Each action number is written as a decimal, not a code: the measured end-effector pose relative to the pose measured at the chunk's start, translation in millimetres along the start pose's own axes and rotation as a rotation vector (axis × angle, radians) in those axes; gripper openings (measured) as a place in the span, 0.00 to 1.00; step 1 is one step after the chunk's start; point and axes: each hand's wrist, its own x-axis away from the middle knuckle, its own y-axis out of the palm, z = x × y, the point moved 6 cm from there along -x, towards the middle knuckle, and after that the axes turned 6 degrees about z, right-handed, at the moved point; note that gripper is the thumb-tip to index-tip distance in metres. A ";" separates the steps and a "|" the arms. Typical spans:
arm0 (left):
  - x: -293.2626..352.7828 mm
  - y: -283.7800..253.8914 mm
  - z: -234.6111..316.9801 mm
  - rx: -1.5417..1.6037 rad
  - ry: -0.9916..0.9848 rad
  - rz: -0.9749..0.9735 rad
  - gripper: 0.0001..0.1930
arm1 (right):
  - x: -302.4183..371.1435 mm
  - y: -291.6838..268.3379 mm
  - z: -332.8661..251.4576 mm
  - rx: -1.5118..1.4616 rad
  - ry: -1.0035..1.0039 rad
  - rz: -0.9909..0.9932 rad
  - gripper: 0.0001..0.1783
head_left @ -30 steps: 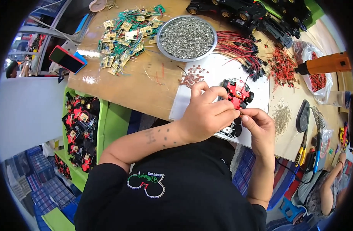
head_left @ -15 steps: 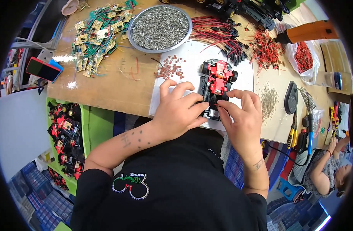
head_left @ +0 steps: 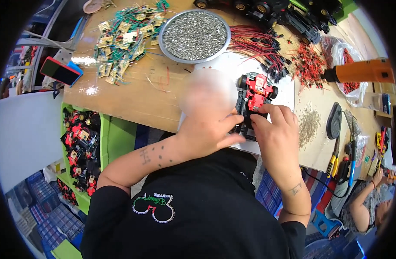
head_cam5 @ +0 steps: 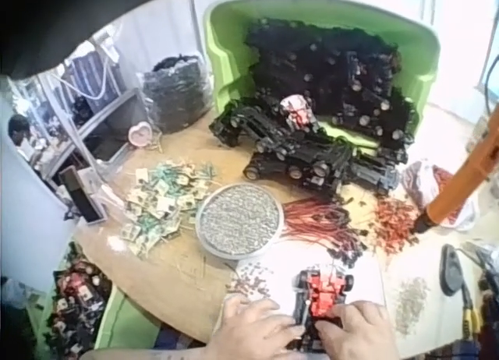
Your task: Soldering electronic components and using an electric screwdriver to assemble a toy car chassis.
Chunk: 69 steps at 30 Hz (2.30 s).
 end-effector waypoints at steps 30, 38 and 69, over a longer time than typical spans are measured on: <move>-57.5 -48.3 -82.4 -0.383 -0.031 0.337 0.04 | -65.3 -69.8 84.3 -1.390 0.226 0.730 0.26; -33.7 8.7 -13.9 0.034 0.034 0.175 0.07 | -49.7 -56.6 19.3 -1.626 0.012 0.567 0.32; -4.1 23.0 8.3 0.242 0.098 0.121 0.11 | -37.9 -52.1 9.7 -1.335 0.149 0.565 0.22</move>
